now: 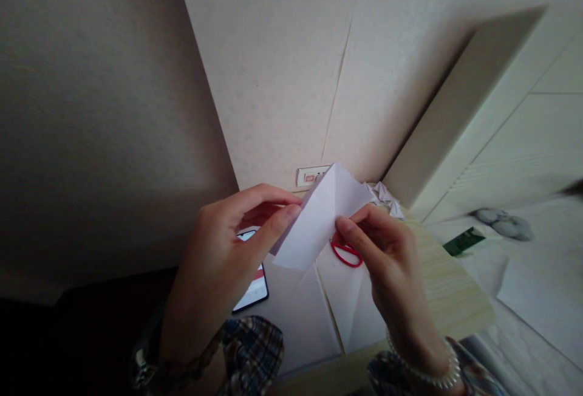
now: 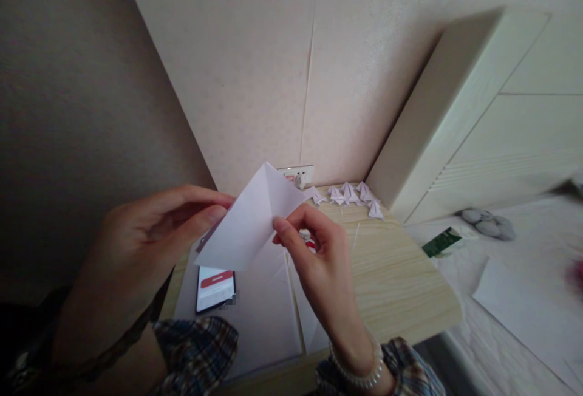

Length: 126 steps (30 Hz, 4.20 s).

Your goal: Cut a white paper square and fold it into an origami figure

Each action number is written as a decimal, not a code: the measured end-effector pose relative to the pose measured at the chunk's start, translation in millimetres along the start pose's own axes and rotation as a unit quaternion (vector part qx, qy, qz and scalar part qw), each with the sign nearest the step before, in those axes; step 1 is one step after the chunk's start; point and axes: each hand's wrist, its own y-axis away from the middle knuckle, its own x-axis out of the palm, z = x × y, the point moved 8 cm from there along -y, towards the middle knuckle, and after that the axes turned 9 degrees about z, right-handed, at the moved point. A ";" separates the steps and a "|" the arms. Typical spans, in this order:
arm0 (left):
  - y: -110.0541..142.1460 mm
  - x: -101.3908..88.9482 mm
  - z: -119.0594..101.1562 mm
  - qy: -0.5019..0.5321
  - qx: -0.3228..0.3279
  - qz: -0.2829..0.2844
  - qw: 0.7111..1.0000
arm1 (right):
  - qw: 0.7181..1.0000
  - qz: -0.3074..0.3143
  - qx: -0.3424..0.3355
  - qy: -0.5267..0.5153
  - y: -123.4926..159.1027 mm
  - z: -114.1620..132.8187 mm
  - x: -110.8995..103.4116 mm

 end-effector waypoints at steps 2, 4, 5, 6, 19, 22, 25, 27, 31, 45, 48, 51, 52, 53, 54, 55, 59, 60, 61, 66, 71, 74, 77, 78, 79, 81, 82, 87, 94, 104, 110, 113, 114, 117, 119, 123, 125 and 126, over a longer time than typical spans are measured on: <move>-0.2 1.0 0.2 0.018 0.002 0.007 1.000 | 1.000 -0.001 -0.001 0.010 1.5 1.5 0.1; -1.0 3.4 1.6 0.043 0.002 0.020 0.999 | 1.000 -0.001 -0.002 0.017 3.3 3.2 0.5; -1.5 4.7 3.0 0.053 -0.001 0.026 0.998 | 1.000 -0.001 -0.003 0.022 4.2 4.0 0.9; -2.1 5.8 4.6 0.059 -0.005 0.029 0.998 | 1.000 -0.001 -0.005 0.029 4.9 5.1 1.1; -5.3 -2.1 9.9 0.067 0.003 -0.022 0.998 | 0.996 0.068 0.022 0.057 0.9 2.9 13.7; -6.7 1.9 14.4 0.085 -0.016 0.003 0.996 | 0.996 0.050 0.019 0.065 1.2 3.4 8.2; -7.8 11.9 19.2 0.063 -0.038 0.068 0.995 | 0.996 0.043 0.007 0.071 0.8 5.9 2.3; -8.0 16.5 20.7 0.048 -0.043 0.100 0.993 | 0.995 0.044 -0.007 0.085 0.4 8.4 -0.8; -8.2 10.5 19.2 0.058 -0.042 0.070 0.995 | 0.992 0.052 -0.022 0.115 0.3 12.5 -4.2; -7.2 8.7 2.5 -0.052 0.006 0.043 0.998 | 0.982 0.045 -0.100 0.157 -2.1 35.9 -0.2; -7.0 12.7 2.7 -0.074 0.017 0.065 0.995 | 0.978 0.065 -0.093 0.173 -2.1 36.6 2.5; -6.0 15.0 -2.0 -0.070 0.055 0.065 0.994 | 0.968 0.079 -0.107 0.212 -1.0 41.8 6.0; -5.5 15.0 -4.4 -0.071 0.069 0.058 0.993 | 0.965 0.081 -0.115 0.223 -0.6 44.1 7.2; -4.9 14.5 -6.7 -0.074 0.081 0.049 0.993 | 0.962 0.082 -0.120 0.230 -0.2 45.9 8.1; -4.3 14.1 -8.7 -0.081 0.090 0.041 0.992 | 0.961 0.081 -0.123 0.233 -0.1 47.2 8.7; -3.8 13.5 -10.3 -0.089 0.097 0.033 0.991 | 0.962 0.079 -0.124 0.231 0.1 48.2 9.0; -1.1 12.4 -14.9 -0.098 0.119 0.025 0.988 | 0.969 0.072 -0.122 0.202 0.5 49.7 9.4; -0.6 12.8 -15.2 -0.097 0.122 0.029 0.987 | 0.971 0.072 -0.119 0.197 0.6 49.6 9.7; -0.3 13.3 -15.2 -0.094 0.124 0.032 0.987 | 0.971 0.074 -0.116 0.194 0.5 49.6 10.0; 0.5 17.6 -15.9 -0.096 0.136 0.055 0.985 | 0.968 0.082 -0.101 0.215 -1.0 50.6 12.4; 1.7 17.9 -20.9 -0.122 0.148 0.053 0.980 | 0.973 0.087 -0.094 0.194 -1.0 49.4 15.3; 3.1 16.7 -26.2 -0.130 0.162 0.043 0.977 | 0.977 0.082 -0.082 0.176 -1.1 47.9 16.0; 3.6 16.0 -29.5 -0.133 0.161 0.031 0.978 | 0.978 0.088 -0.075 0.175 -1.7 48.8 17.1; 3.7 15.9 -30.1 -0.134 0.157 0.027 0.978 | 0.978 0.088 -0.074 0.175 -1.9 49.5 16.8; 3.9 15.8 -30.7 -0.133 0.155 0.023 0.979 | 0.978 0.089 -0.073 0.175 -1.9 50.3 16.4; 5.0 15.1 -31.6 -0.133 0.151 0.017 0.979 | 0.977 0.092 -0.068 0.179 -1.5 50.3 14.7; 5.8 13.6 -31.6 -0.132 0.148 0.013 0.980 | 0.976 0.095 -0.063 0.183 -1.0 49.2 13.4; 12.1 -9.7 -19.8 -0.107 0.093 -0.041 0.989 | 0.977 0.113 -0.016 0.182 1.7 26.1 -4.5; 23.0 -47.5 -6.2 -0.098 0.069 -0.174 0.977 | 0.981 0.038 -0.012 0.191 0.7 -2.4 -55.9; 19.5 -36.5 -6.6 -0.022 0.087 -0.173 0.981 | 0.983 0.062 -0.092 0.145 -2.5 42.0 -13.0; 12.9 -31.7 -5.0 -0.140 0.069 -0.131 0.979 | 0.973 0.035 -0.118 0.193 -4.4 44.9 -16.1; 11.8 -24.8 -16.1 -0.254 0.113 -0.138 0.951 | 0.964 0.040 -0.133 0.226 -4.6 47.6 -13.4; 11.4 -19.3 -20.4 -0.272 0.135 -0.131 0.944 | 0.961 0.042 -0.137 0.238 -4.6 49.0 -12.2; 10.9 4.6 -32.9 -0.267 0.204 -0.074 0.939 | 0.952 0.057 -0.140 0.266 -4.2 52.1 -8.0; 11.9 16.7 -39.5 -0.260 0.228 -0.059 0.936 | 0.948 0.068 -0.142 0.278 -3.3 53.9 -5.9; 9.0 30.5 -40.5 -0.294 0.210 -0.037 0.932 | 0.938 0.074 -0.155 0.300 -0.5 58.2 -4.6; 8.1 29.1 -39.0 -0.289 0.204 -0.040 0.934 | 0.933 0.084 -0.159 0.313 0.4 59.4 -2.8; 7.8 27.6 -38.2 -0.284 0.204 -0.041 0.936 | 0.930 0.091 -0.161 0.319 0.7 60.0 -1.6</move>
